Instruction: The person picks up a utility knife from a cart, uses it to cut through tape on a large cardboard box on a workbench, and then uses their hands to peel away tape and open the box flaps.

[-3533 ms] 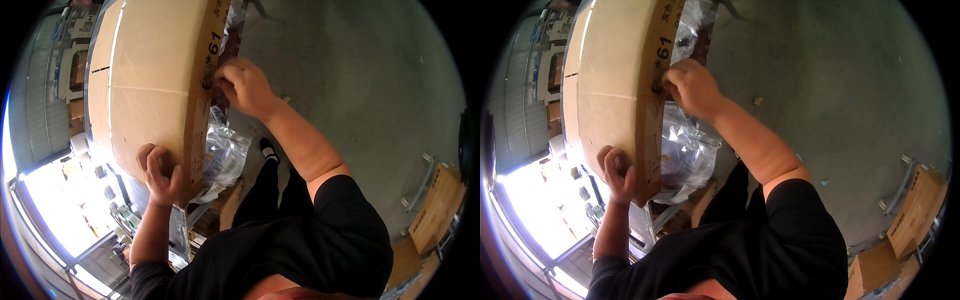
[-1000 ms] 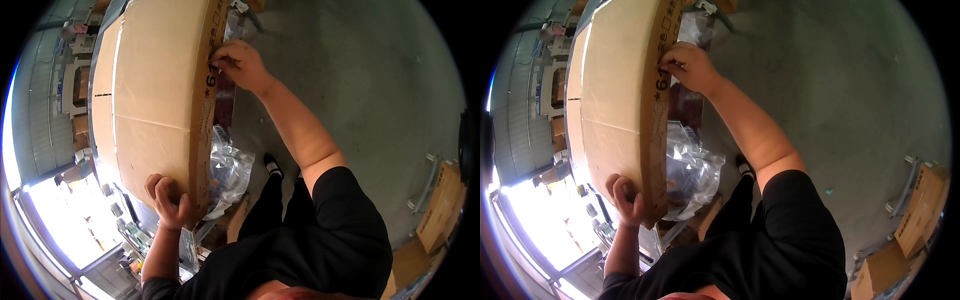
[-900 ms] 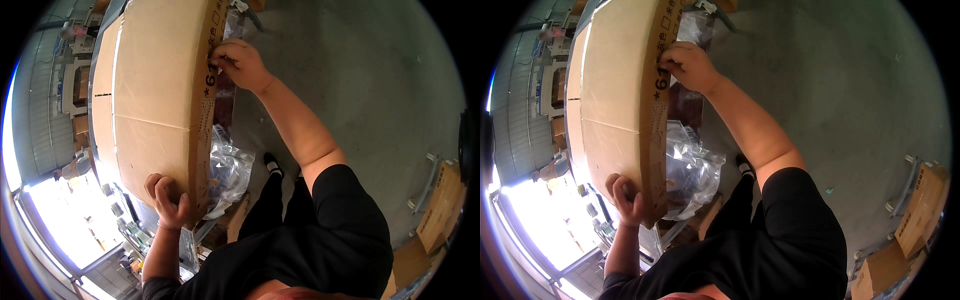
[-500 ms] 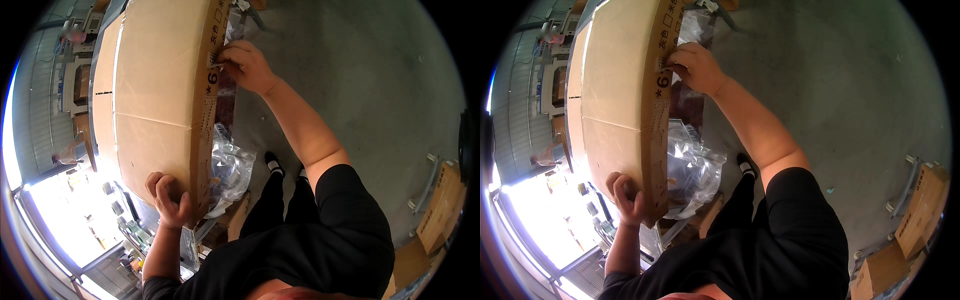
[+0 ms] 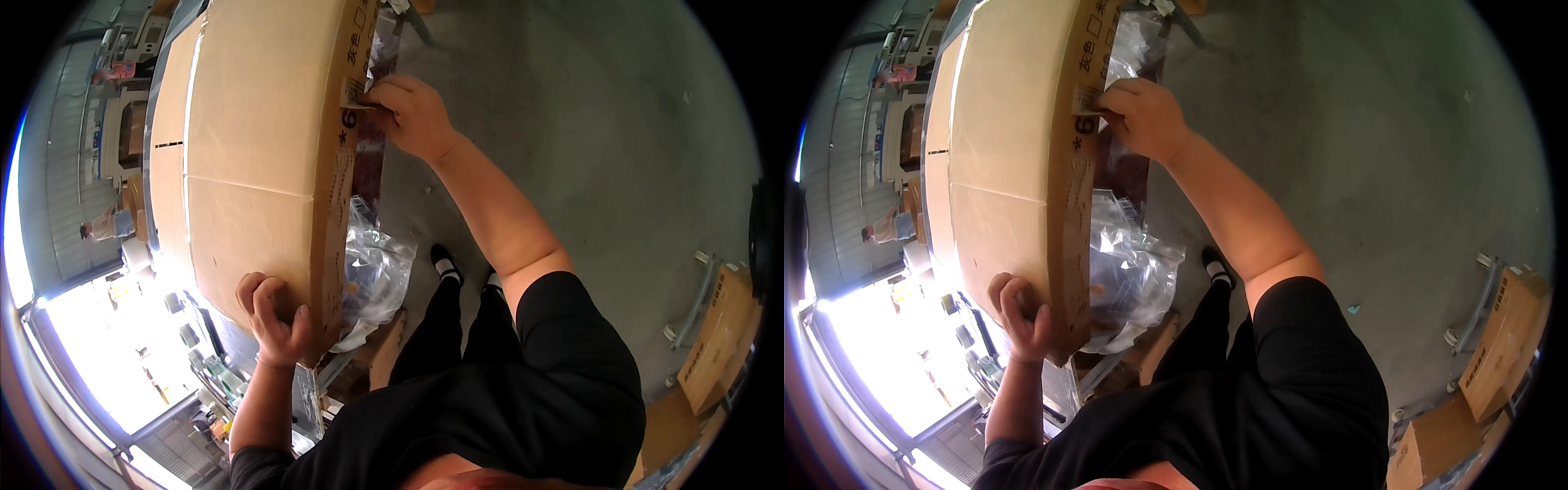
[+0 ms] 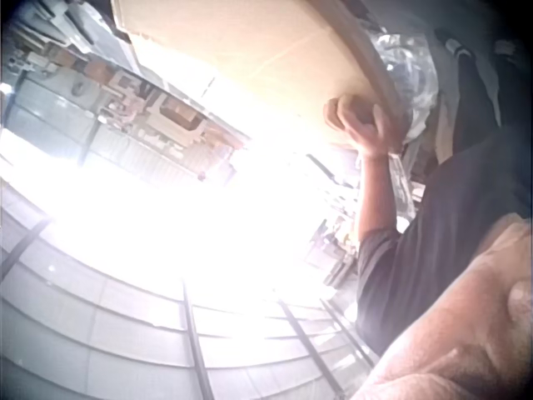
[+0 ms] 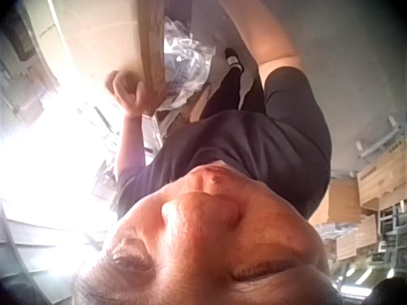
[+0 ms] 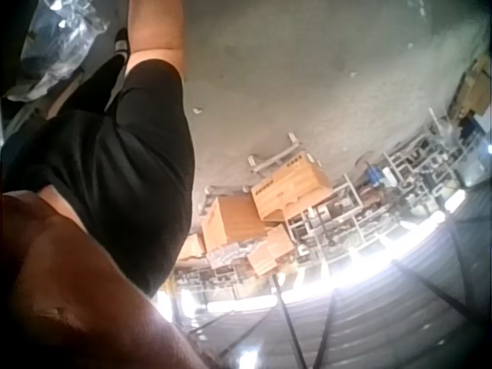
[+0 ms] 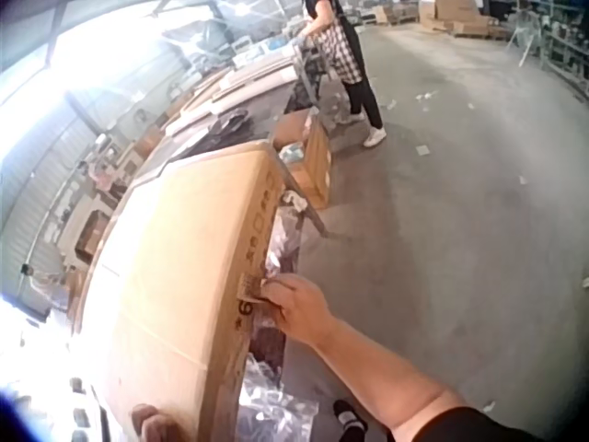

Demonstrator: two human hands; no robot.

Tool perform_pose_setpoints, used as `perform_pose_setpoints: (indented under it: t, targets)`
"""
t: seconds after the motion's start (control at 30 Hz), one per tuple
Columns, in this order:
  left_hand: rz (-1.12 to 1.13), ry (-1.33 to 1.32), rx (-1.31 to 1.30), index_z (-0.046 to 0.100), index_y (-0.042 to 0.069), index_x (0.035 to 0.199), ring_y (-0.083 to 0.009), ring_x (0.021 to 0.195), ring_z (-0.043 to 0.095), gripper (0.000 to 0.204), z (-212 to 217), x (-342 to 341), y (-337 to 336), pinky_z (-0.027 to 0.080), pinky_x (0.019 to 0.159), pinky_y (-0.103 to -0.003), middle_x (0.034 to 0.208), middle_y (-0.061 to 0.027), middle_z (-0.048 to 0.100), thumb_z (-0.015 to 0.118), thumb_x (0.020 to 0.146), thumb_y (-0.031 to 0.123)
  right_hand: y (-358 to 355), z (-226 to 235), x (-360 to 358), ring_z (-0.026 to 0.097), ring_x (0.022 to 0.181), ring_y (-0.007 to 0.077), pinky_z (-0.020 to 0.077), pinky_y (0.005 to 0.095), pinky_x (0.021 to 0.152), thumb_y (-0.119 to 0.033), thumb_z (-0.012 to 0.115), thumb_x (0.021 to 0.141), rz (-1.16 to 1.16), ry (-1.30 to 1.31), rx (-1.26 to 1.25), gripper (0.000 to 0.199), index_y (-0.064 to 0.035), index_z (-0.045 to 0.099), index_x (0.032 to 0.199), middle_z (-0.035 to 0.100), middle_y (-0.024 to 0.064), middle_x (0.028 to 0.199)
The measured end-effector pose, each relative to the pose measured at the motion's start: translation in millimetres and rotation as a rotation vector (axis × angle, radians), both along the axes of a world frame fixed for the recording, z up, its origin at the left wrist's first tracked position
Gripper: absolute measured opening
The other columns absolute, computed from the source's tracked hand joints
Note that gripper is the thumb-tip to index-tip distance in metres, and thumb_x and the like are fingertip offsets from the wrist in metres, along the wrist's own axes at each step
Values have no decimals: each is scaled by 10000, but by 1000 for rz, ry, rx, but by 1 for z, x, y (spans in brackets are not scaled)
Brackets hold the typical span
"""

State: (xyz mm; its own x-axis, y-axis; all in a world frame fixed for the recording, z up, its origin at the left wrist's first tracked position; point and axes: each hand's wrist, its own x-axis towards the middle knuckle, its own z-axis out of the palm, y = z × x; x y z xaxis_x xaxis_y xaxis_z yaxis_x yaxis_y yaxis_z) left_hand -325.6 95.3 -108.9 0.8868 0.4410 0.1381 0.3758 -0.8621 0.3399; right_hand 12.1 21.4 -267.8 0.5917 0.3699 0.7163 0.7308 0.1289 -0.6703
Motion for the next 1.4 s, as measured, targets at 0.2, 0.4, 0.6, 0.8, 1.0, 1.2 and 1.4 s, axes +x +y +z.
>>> perform_pose_setpoints:
  t: [0.2, 0.4, 0.6, 0.8, 1.0, 1.2, 1.4]
  targets:
    - [0, 12, 29, 553, 5, 1119, -380, 1099, 479, 501, 0, -3, 1, 401, 996, -459, 1158, -211, 481, 650, 641, 121, -21, -4, -25, 665, 815, 297, 538, 387, 678, 16, 738, 699, 15, -21, -16, 294, -107, 708, 964, 696, 71, 894]
    - [-9, -6, 28, 557, 7, 1130, -386, 1111, 479, 496, -2, -4, 1, 395, 1004, -469, 1171, -214, 483, 660, 658, 118, -36, -5, -46, 660, 829, 294, 532, 384, 684, 47, 719, 685, -1, 71, -35, 306, -96, 704, 955, 691, 85, 915]
    - [-9, -4, 36, 569, 14, 1131, -388, 1126, 484, 482, -3, -4, 0, 401, 1001, -474, 1185, -207, 497, 675, 674, 120, -51, -98, -56, 672, 871, 297, 539, 349, 776, 15, 700, 797, 119, 632, -56, 268, -44, 710, 1059, 710, 124, 987]
    - [0, -9, 38, 583, 25, 1136, -392, 1124, 494, 475, -3, -3, 3, 411, 993, -477, 1184, -199, 513, 698, 686, 125, -95, -104, -61, 687, 940, 301, 534, 363, 847, -247, 705, 903, 70, 659, -948, 388, 21, 666, 1180, 717, 157, 1040]
    - [6, -22, 63, 594, 44, 1126, -391, 1114, 500, 470, -2, -2, 4, 426, 977, -479, 1180, -194, 514, 727, 685, 140, -66, -12, -2, 680, 881, 295, 526, 380, 810, -336, 699, 907, -2, 650, -537, 373, -51, 705, 1147, 707, 137, 969]
    - [-51, 18, 133, 605, 43, 1110, -402, 1113, 524, 406, 12, 33, 18, 413, 997, -501, 1120, -187, 574, 735, 735, 127, 3, 15, 45, 688, 869, 296, 544, 382, 779, -221, 737, 856, -11, 621, -7, 216, -64, 753, 1004, 710, 149, 973]
    - [-191, -49, 286, 493, 12, 1344, -435, 1340, 399, 568, 15, 197, 70, 325, 1115, -537, 1436, -227, 468, 713, 830, 111, 29, 20, 53, 658, 779, 210, 515, 311, 692, -84, 753, 834, 76, 515, 174, 127, -35, 747, 951, 693, 103, 903]
